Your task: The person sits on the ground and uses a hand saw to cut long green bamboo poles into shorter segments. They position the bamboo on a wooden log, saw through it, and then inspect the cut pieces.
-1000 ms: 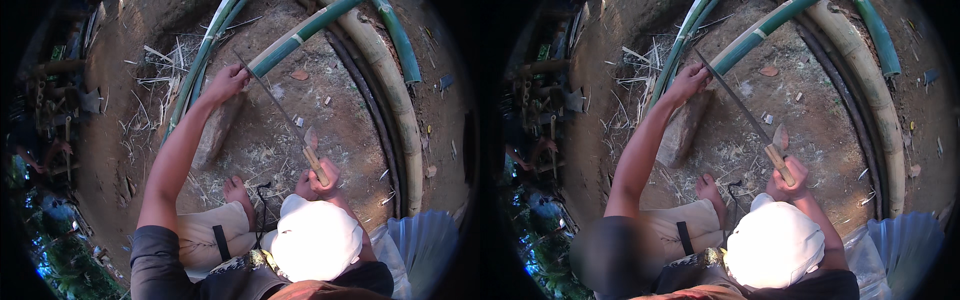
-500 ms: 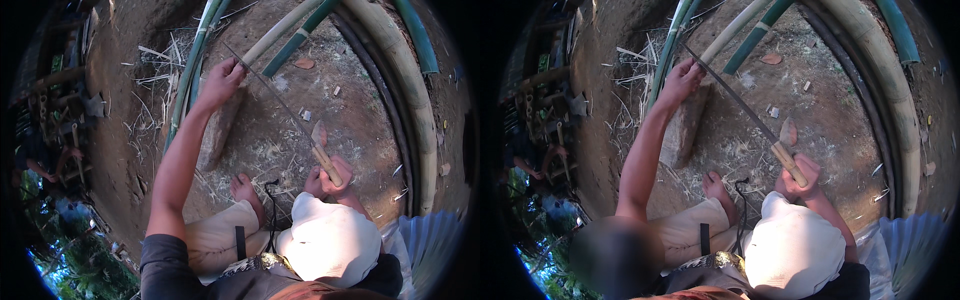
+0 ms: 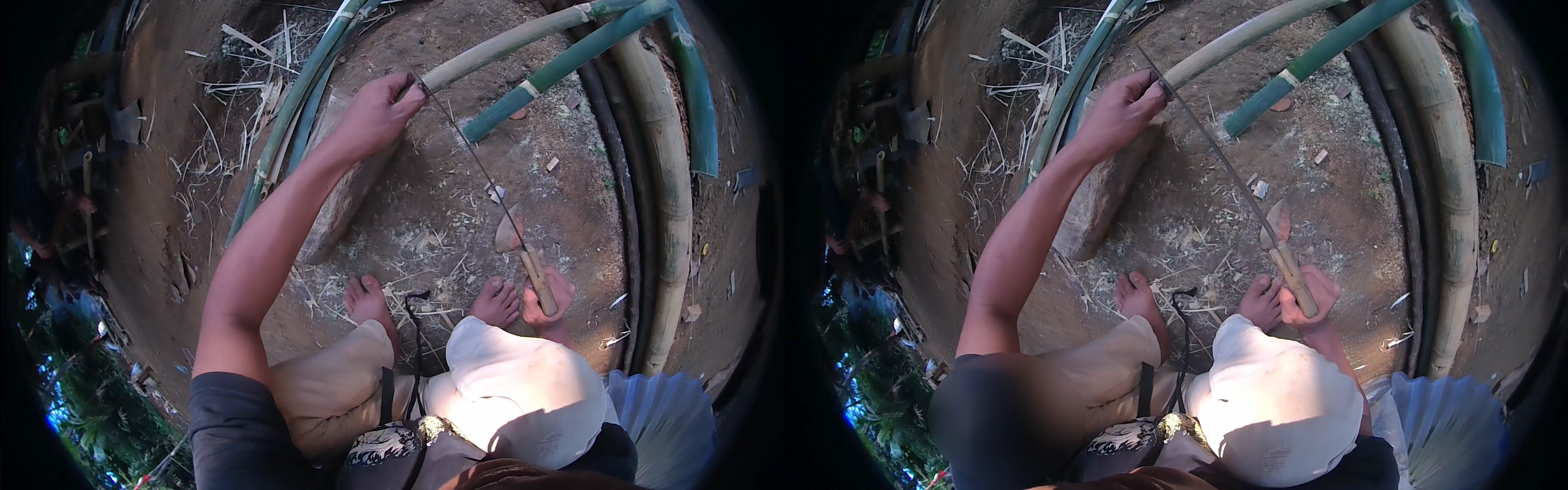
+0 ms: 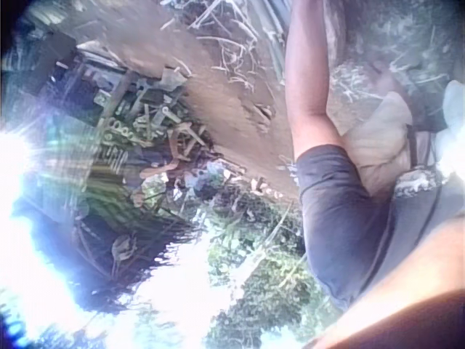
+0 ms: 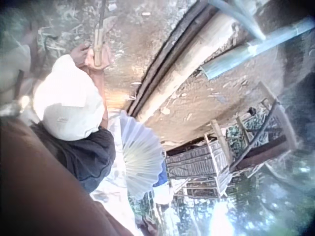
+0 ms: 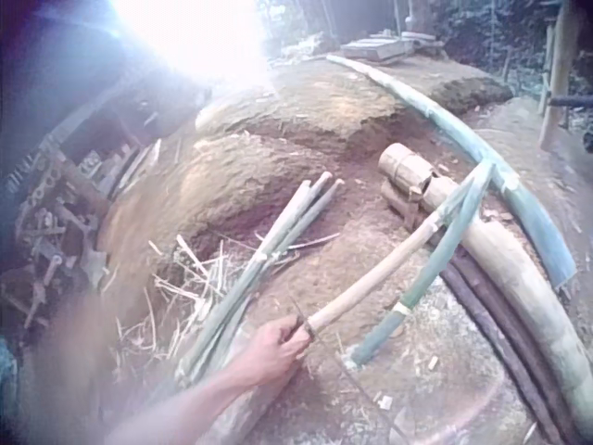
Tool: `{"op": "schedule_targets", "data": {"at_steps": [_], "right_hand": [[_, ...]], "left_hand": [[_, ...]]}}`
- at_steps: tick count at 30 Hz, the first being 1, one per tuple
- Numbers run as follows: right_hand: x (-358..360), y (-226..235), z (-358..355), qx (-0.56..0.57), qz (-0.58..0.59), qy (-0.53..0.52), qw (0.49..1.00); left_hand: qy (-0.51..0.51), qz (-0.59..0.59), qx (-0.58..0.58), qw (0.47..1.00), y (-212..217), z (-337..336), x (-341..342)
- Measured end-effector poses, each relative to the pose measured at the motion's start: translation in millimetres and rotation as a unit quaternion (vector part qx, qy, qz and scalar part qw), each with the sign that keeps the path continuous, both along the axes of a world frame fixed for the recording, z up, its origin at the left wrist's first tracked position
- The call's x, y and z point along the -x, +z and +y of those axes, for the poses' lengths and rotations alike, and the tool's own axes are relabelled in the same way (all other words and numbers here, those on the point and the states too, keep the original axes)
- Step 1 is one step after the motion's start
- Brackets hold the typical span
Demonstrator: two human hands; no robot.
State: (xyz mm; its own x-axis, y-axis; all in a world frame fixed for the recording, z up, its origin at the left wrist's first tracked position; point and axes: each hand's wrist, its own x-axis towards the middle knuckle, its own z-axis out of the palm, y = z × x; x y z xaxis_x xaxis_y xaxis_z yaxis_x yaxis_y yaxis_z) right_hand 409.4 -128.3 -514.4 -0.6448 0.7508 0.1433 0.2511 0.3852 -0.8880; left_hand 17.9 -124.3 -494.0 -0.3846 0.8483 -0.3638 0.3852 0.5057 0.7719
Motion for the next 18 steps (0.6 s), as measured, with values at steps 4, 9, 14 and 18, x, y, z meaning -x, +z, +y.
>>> {"op": "schedule_targets", "data": {"at_steps": [4,9,14,18], "right_hand": [[41.4,1.6,9.1,-0.026,-0.018,0.03,0.999],[33.3,-6.6,0.9,-0.008,-0.016,0.009,1.0],[18.7,1.2,-6.7,-0.02,-0.009,0.021,1.0],[61.7,-3.4,18.1,-0.025,-0.033,0.033,0.999]], "left_hand": [[-0.01,0.016,-0.009,1.0,-4.4,-0.6,3.0],[-0.01,0.034,-0.04,0.999,-13.1,2.6,1.8],[0.005,0.049,-0.03,0.998,-1.1,-0.7,-5.5],[0.005,0.053,-0.034,0.998,-8.2,-4.4,-0.8]]}}
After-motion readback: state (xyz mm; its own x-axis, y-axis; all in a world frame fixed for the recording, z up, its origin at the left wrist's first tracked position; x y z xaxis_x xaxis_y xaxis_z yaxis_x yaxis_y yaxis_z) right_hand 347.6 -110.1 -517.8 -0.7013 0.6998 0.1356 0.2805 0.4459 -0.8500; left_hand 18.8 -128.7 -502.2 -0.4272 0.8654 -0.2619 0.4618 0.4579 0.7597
